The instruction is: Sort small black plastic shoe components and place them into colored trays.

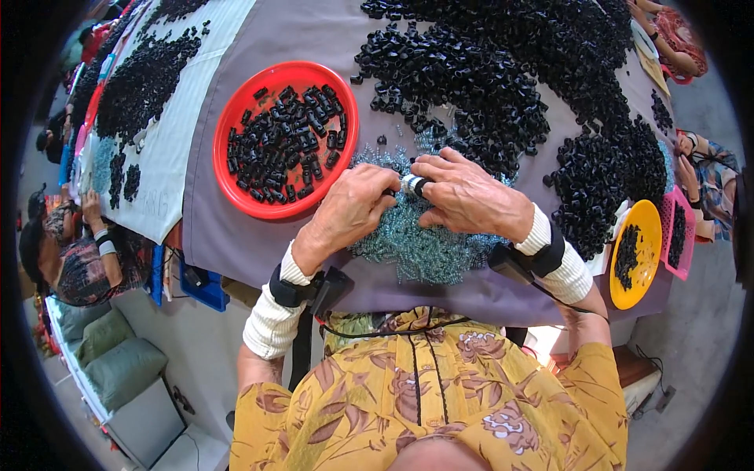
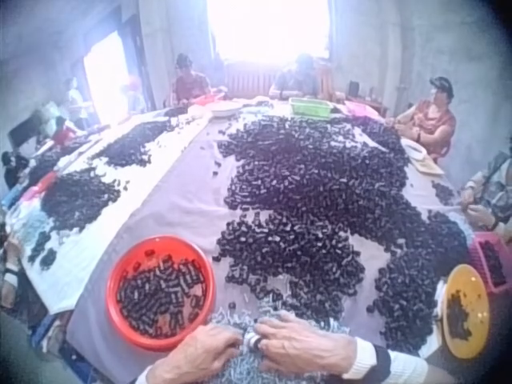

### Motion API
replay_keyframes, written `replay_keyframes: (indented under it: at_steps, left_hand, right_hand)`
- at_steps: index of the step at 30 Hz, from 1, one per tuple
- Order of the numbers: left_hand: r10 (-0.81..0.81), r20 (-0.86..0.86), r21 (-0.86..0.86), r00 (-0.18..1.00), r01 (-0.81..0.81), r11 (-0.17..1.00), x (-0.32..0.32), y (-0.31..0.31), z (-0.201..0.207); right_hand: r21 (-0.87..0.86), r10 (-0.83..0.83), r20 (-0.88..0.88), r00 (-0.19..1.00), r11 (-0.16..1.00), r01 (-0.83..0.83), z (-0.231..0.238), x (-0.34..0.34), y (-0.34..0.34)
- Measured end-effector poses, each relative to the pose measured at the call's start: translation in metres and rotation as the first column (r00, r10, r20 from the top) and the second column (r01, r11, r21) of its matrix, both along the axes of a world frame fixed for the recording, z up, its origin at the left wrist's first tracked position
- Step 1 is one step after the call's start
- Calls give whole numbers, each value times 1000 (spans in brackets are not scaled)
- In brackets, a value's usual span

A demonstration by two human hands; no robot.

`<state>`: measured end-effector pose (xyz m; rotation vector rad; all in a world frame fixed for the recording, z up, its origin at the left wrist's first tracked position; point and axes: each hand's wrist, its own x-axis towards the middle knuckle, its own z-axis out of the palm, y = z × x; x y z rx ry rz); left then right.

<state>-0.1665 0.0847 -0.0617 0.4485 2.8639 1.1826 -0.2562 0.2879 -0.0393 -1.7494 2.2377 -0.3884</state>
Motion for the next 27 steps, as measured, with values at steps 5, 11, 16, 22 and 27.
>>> replay_keyframes:
  at_steps: [5, 11, 16, 22, 27]
  left_hand:
    - [27, -264, -84, 964, -51, 995, -11, 7, -11]
    - [45, 13, 82, 999, -46, 996, -1, -3, 1]
    - [44, -23, 101, 999, -41, 994, -9, 4, -2]
    - [-57, -109, 2, 992, 58, 998, -24, 24, -7]
    - [-55, 184, -18, 981, 59, 998, -22, 24, 5]
  right_hand:
    - [-92, -66, -168, 984, 994, 51, -7, -8, 6]
    - [-14, -86, 16, 996, 996, 86, 6, -2, 25]
    - [-106, -101, 48, 994, 989, 106, 4, -18, 28]
    - [-213, -174, -89, 981, 965, 152, 0, -35, 28]
    - [-39, -212, 4, 977, 977, 212, 4, -31, 45]
